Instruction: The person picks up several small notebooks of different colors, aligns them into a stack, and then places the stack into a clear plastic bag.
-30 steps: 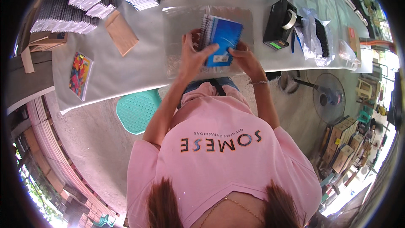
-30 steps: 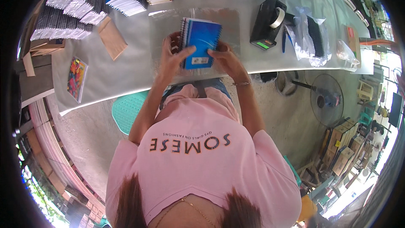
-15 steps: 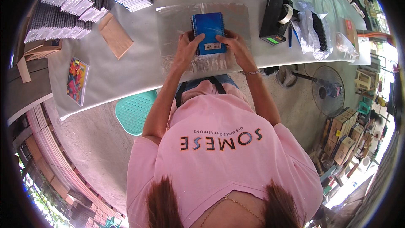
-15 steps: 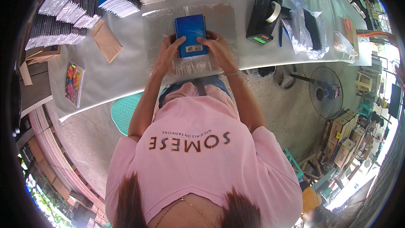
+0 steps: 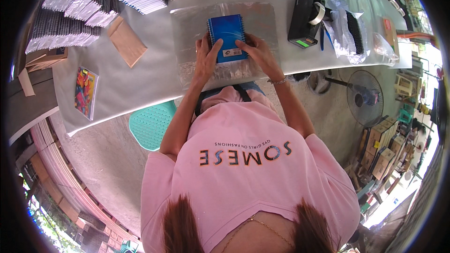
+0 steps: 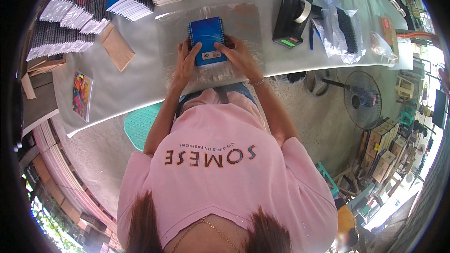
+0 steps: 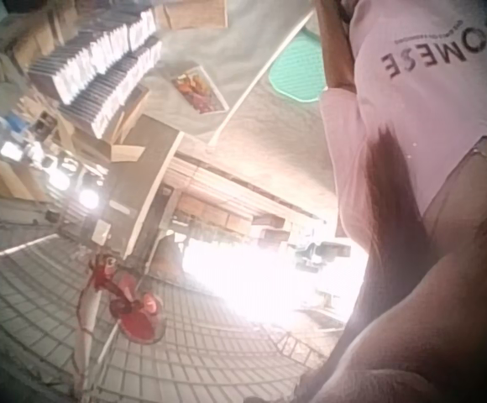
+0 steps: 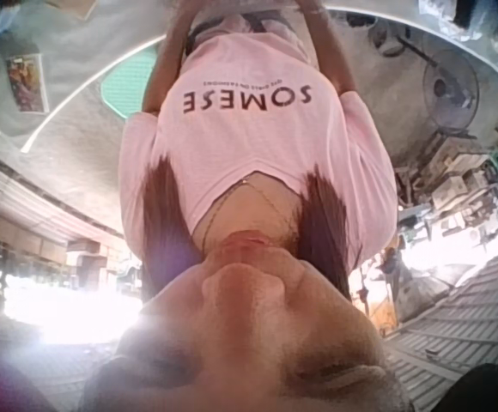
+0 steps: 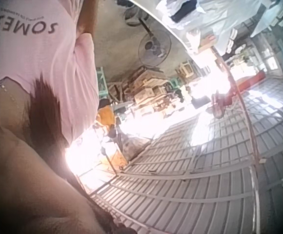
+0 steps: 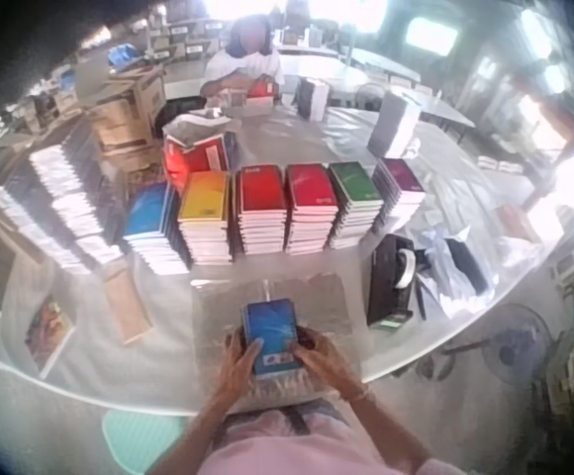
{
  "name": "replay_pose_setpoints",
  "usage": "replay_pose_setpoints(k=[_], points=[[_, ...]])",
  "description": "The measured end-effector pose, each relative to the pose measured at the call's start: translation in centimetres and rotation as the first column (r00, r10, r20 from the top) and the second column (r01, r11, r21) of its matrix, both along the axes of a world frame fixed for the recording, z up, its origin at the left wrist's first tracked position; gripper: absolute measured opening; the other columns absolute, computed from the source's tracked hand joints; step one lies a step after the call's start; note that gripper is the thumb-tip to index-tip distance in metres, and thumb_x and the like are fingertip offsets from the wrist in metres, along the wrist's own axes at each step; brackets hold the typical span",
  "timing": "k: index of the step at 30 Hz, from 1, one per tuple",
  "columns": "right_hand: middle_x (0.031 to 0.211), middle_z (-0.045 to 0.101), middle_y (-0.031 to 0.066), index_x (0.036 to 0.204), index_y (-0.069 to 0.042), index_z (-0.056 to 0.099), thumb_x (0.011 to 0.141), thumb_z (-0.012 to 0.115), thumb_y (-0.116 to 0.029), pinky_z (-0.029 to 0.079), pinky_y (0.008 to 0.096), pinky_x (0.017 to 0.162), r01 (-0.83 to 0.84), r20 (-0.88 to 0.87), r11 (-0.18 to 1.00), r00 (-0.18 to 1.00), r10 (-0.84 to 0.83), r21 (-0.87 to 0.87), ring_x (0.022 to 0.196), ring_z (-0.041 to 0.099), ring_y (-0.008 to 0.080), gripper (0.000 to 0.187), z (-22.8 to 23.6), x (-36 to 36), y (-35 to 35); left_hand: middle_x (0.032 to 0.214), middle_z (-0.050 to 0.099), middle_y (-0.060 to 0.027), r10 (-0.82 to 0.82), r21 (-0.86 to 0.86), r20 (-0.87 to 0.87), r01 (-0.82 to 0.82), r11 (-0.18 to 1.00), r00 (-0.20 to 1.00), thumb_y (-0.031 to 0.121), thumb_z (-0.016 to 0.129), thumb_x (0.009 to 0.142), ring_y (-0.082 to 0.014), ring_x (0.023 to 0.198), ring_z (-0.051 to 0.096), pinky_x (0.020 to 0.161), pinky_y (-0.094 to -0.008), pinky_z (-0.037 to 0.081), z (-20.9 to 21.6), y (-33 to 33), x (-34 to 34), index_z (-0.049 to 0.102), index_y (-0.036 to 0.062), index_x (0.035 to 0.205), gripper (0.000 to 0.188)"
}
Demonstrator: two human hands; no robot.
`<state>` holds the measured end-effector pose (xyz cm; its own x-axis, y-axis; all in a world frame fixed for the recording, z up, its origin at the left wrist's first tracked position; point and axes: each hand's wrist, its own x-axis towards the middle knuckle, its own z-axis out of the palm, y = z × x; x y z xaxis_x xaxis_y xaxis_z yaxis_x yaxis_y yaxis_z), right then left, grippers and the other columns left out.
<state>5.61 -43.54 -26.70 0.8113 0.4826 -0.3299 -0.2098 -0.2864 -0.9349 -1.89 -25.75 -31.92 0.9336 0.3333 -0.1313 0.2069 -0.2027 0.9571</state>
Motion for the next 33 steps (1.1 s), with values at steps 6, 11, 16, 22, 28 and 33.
replay_pose_setpoints(k=[6,11,16,22,28,33], points=[[0.133,0.045,0.0209,0.132,0.008,0.047,0.091,0.061,-0.041,0.042,0.0325,0.096,0.088,0.221,0.989,0.974,-0.059,-0.122,0.118,0.048,0.022,0.065,-1.8,-0.6,0.0,0.129,0.04,-0.0254,-0.05,0.208,0.099,0.029,0.978,0.994,0.046,0.055,0.091,-0.0375,0.122,0.04,0.105,-0.0403,0.032,-2.3,0.3,-0.2,0.034,-0.0009,0.143,0.072],[0.149,0.032,0.0227,0.145,0.005,0.028,0.099,0.043,-0.045,0.028,0.0371,0.11,0.216,0.152,0.963,0.959,-0.24,0.159,0.136,0.034,0.0312,0.07,-1.4,-2.9,1.7,0.152,0.022,-0.0238,0.053,-0.062,0.078,-0.049,0.997,0.995,0.043,0.048,0.097,-0.0344,0.141,0.023,0.115,-0.0372,0.02,1.6,-1.4,0.4,0.018,-0.0011,0.149,0.075],[0.151,0.03,0.0209,0.147,0.004,0.025,0.103,0.034,-0.041,0.02,0.0372,0.114,0.217,0.237,0.966,0.94,-0.246,0.143,0.14,0.028,0.0316,0.064,-3.3,-3.5,2.4,0.157,0.014,-0.019,0.031,-0.168,0.176,-0.001,0.986,0.984,0.037,0.042,0.1,-0.0296,0.145,0.015,0.117,-0.0367,0.014,1.1,-1.9,0.6,0.008,0.0009,0.151,0.071],[0.151,0.028,0.0217,0.147,0.004,0.025,0.102,0.035,-0.038,0.017,0.0402,0.115,0.293,0.359,0.956,0.894,-0.267,-0.017,0.141,0.025,0.034,0.062,-3.4,-3.6,1.7,0.157,0.014,-0.0196,0.05,-0.109,0.116,-0.037,0.993,0.992,0.041,0.043,0.099,-0.03,0.145,0.014,0.117,-0.0372,0.014,1.0,-1.6,0.3,0.013,0.0015,0.151,0.072],[0.153,0.022,0.0237,0.144,0.003,0.03,0.099,0.042,-0.031,0.01,0.0512,0.116,0.498,0.69,0.757,0.718,-0.086,-0.424,0.143,0.015,0.0398,0.057,-6.2,-5.2,-3.3,0.156,0.015,-0.021,0.262,0.55,-0.024,-0.207,0.809,0.965,0.04,0.047,0.097,-0.0336,0.146,0.012,0.116,-0.0499,0.007,-0.6,1.6,-3.4,0.021,0.0006,0.149,0.07],[0.152,0.023,0.0218,0.144,-0.009,0.036,0.097,0.047,-0.027,0.009,0.0533,0.115,0.51,0.738,0.663,0.668,0.095,-0.548,0.143,0.013,0.0406,0.052,-6.7,-5.8,-4.0,0.156,0.02,-0.0195,0.268,0.796,-0.042,-0.13,0.591,0.962,0.033,0.05,0.096,-0.0348,0.145,0.014,0.114,-0.0576,0.003,-2.2,1.7,-4.7,0.03,0.0065,0.148,0.062]])
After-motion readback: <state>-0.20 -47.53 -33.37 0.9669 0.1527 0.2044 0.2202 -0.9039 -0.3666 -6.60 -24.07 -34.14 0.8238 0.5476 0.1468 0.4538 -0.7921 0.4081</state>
